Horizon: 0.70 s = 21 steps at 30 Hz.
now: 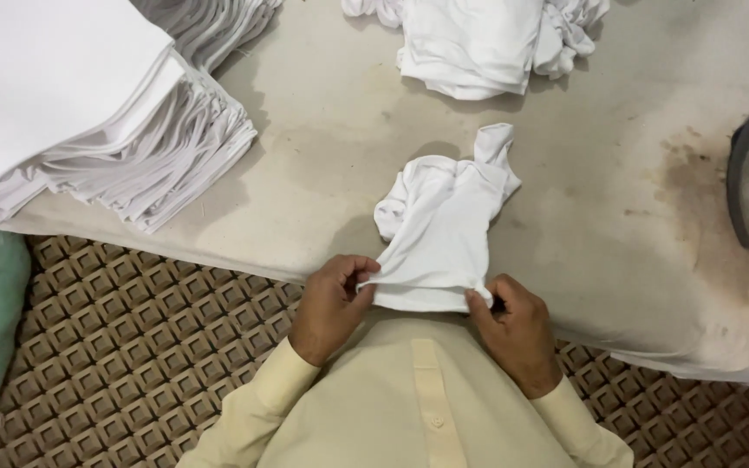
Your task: The person is ironing and stacking white baby onesies on an industrial ironing table.
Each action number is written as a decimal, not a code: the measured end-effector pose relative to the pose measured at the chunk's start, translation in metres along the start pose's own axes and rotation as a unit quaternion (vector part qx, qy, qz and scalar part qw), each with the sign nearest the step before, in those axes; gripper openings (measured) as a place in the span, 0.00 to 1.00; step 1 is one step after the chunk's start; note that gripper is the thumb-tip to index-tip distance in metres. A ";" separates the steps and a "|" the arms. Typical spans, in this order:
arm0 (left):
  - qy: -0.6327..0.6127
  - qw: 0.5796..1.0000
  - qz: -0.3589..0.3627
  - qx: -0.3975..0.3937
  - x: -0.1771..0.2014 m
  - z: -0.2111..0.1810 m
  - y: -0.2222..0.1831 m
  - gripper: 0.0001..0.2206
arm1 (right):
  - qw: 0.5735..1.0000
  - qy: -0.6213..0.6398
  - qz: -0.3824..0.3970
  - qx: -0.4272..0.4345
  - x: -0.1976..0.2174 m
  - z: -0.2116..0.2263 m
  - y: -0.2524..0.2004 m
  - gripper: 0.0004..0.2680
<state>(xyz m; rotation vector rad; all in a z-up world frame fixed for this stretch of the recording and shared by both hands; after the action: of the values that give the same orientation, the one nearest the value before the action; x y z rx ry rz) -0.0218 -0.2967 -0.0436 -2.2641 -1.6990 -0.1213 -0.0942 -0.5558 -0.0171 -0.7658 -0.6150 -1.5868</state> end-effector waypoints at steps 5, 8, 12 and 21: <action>0.140 0.984 -0.067 -0.087 0.033 0.002 -0.013 0.14 | 0.960 -0.202 -0.181 0.064 0.015 0.007 -0.029 0.09; 0.171 0.971 -0.051 -0.157 0.033 -0.002 -0.025 0.12 | 0.967 -0.196 -0.151 0.056 -0.003 0.013 -0.034 0.07; 0.188 0.976 -0.098 -0.053 0.057 0.003 -0.025 0.07 | 0.969 -0.218 -0.107 0.051 -0.009 0.017 -0.032 0.06; 0.163 0.929 -0.107 -0.315 0.087 -0.176 -0.022 0.12 | 0.959 -0.165 -0.143 0.179 0.099 0.117 0.021 0.11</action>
<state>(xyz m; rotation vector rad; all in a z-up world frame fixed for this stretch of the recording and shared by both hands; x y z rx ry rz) 0.0035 -0.2623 0.1496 -2.2557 -1.8924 -1.1759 -0.0645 -0.5336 0.1332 -0.6914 -1.2676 -1.5513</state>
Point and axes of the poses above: each hand's wrist, its own y-axis towards the middle knuckle, its own x-axis out of the back of the hand, z = x × y, the point moved 8 cm from there along y, towards the middle knuckle, and after that the axes turned 7 degrees about -y, right-handed, at the moved point
